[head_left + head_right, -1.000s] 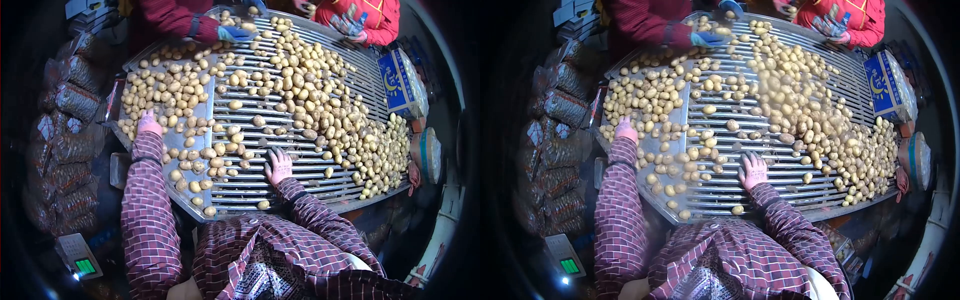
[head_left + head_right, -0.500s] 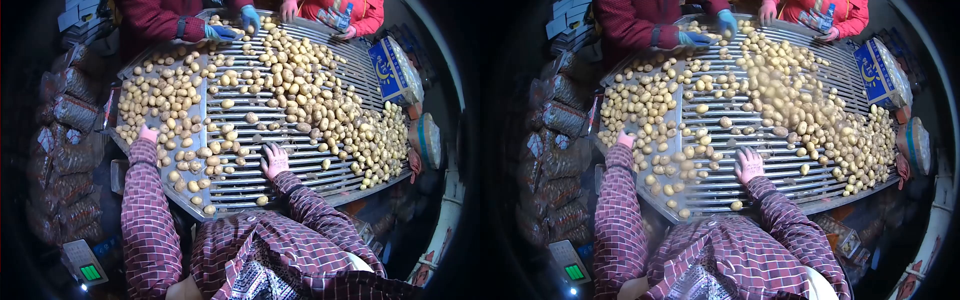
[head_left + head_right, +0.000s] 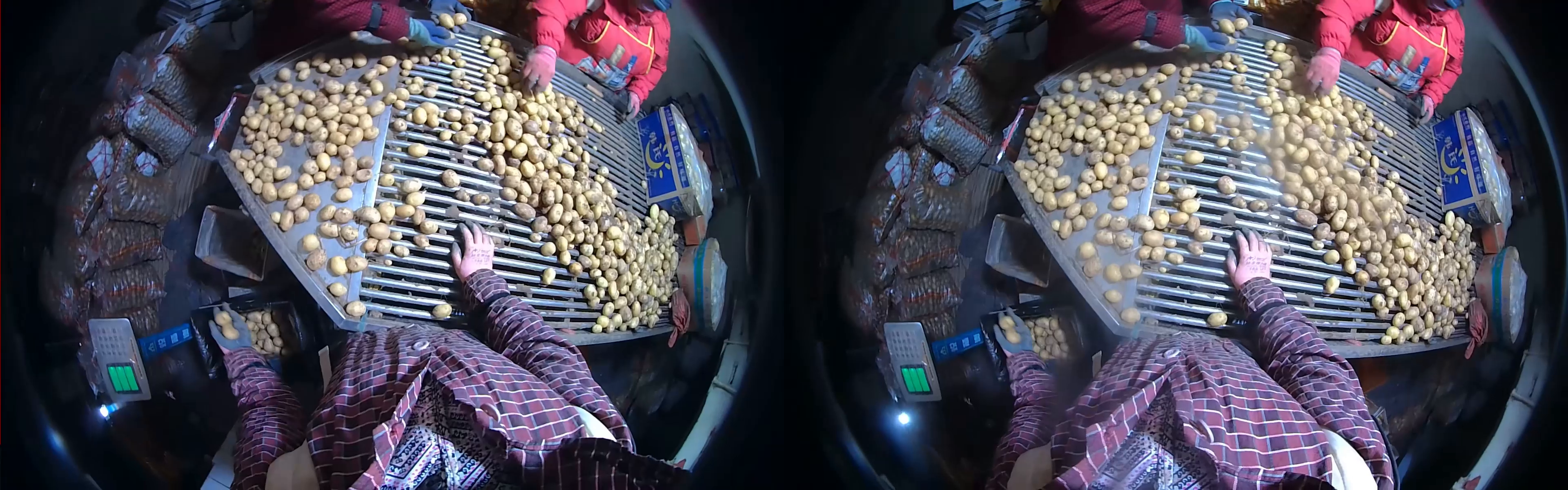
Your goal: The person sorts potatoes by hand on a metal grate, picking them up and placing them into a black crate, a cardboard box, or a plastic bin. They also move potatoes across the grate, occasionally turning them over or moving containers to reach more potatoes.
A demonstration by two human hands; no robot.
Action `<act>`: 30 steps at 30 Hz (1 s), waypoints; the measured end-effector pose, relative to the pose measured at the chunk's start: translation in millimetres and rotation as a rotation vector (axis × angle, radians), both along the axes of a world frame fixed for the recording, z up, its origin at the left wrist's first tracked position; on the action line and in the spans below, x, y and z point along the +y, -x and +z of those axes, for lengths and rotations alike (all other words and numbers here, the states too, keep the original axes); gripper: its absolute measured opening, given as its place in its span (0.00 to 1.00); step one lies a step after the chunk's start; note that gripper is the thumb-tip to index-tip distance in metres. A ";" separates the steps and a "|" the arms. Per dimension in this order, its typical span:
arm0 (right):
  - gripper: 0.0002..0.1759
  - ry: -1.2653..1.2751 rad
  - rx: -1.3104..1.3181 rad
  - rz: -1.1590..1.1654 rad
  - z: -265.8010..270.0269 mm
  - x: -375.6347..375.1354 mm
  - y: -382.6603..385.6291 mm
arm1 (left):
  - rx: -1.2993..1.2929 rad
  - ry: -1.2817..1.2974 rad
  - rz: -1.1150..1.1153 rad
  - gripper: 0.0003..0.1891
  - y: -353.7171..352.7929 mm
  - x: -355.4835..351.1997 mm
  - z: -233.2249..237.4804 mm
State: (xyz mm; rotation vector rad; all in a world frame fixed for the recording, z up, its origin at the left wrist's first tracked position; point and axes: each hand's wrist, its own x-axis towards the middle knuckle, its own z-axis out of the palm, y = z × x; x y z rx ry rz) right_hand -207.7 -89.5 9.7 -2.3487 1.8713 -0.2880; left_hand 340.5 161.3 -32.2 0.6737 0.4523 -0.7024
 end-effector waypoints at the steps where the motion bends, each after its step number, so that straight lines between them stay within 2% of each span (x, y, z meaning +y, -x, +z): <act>1: 0.31 0.002 0.009 -0.003 -4.0 0.3 1.4 | -0.009 0.015 -0.099 0.24 1.4 27.7 -25.7; 2: 0.31 0.017 0.013 0.000 -4.8 0.4 1.4 | -0.017 0.031 -0.200 0.25 1.3 51.6 -53.2; 3: 0.31 0.015 0.000 0.005 -4.2 0.7 1.5 | 0.057 -0.227 -0.407 0.26 20.7 48.5 -27.7; 4: 0.31 0.014 -0.013 0.007 -3.6 0.3 1.7 | 0.133 -0.612 -0.402 0.25 32.0 34.6 -23.3; 8: 0.30 -0.004 -0.031 -0.008 -3.0 0.4 1.6 | -0.966 -1.122 -0.662 0.23 -9.4 16.0 -93.9; 10: 0.31 0.017 -0.019 -0.006 -2.6 0.1 1.2 | -1.144 -1.069 -0.539 0.25 16.6 -46.6 -55.3; 12: 0.32 0.056 0.004 -0.017 -7.6 -3.7 -4.1 | -1.405 -1.221 -0.611 0.24 64.7 -106.5 20.2; 13: 0.31 0.083 0.011 -0.017 7.3 -5.9 -16.3 | -1.624 -1.128 -0.608 0.24 81.8 -124.3 33.5; 14: 0.31 -0.015 -0.031 -0.059 23.5 -10.6 -30.0 | -1.734 -1.064 -0.638 0.26 102.8 -141.2 48.3; 16: 0.27 -0.060 -0.051 0.072 9.8 -29.1 -39.9 | -1.902 -1.038 -0.682 0.29 144.2 -160.0 54.5; 17: 0.22 -0.203 0.053 0.095 7.6 -36.9 -56.7 | -1.897 -1.118 -0.752 0.30 159.8 -163.2 40.4; 18: 0.21 -0.189 -0.095 0.175 26.3 -37.3 -70.6 | -1.895 -1.207 -0.818 0.32 172.7 -165.3 27.1; 20: 0.21 -0.180 -0.092 0.248 36.8 -44.9 -88.9 | -1.910 -1.414 -1.034 0.34 202.7 -166.2 41.9; 22: 0.23 -0.228 -0.318 0.347 35.3 -64.5 -82.8 | -1.888 -1.402 -0.983 0.35 197.6 -165.1 34.7; 23: 0.23 -0.201 -0.267 0.340 42.9 -81.5 -69.3 | -1.862 -1.427 -1.036 0.36 197.4 -161.5 35.1; 24: 0.20 -0.222 -0.221 0.275 75.3 -96.8 -52.9 | -1.866 -1.405 -1.025 0.36 197.3 -159.5 36.8; 25: 0.18 -0.128 -0.200 0.220 68.2 -120.6 -28.6 | -1.864 -1.403 -1.010 0.35 199.3 -159.1 40.6; 26: 0.19 -0.070 -0.321 0.096 70.2 -141.2 -0.7 | -1.857 -1.405 -0.999 0.35 204.1 -159.1 46.5; 27: 0.23 0.170 -0.308 0.049 53.6 -166.3 34.6 | -1.820 -1.465 -1.021 0.35 215.8 -158.7 52.6; 28: 0.27 0.093 -0.233 -0.074 88.0 -175.3 61.1 | -1.778 -1.525 -1.041 0.35 230.8 -158.1 58.0; 30: 0.32 -0.039 -0.115 -0.212 99.8 -215.3 106.7 | -1.781 -1.600 -1.013 0.34 245.0 -162.1 62.1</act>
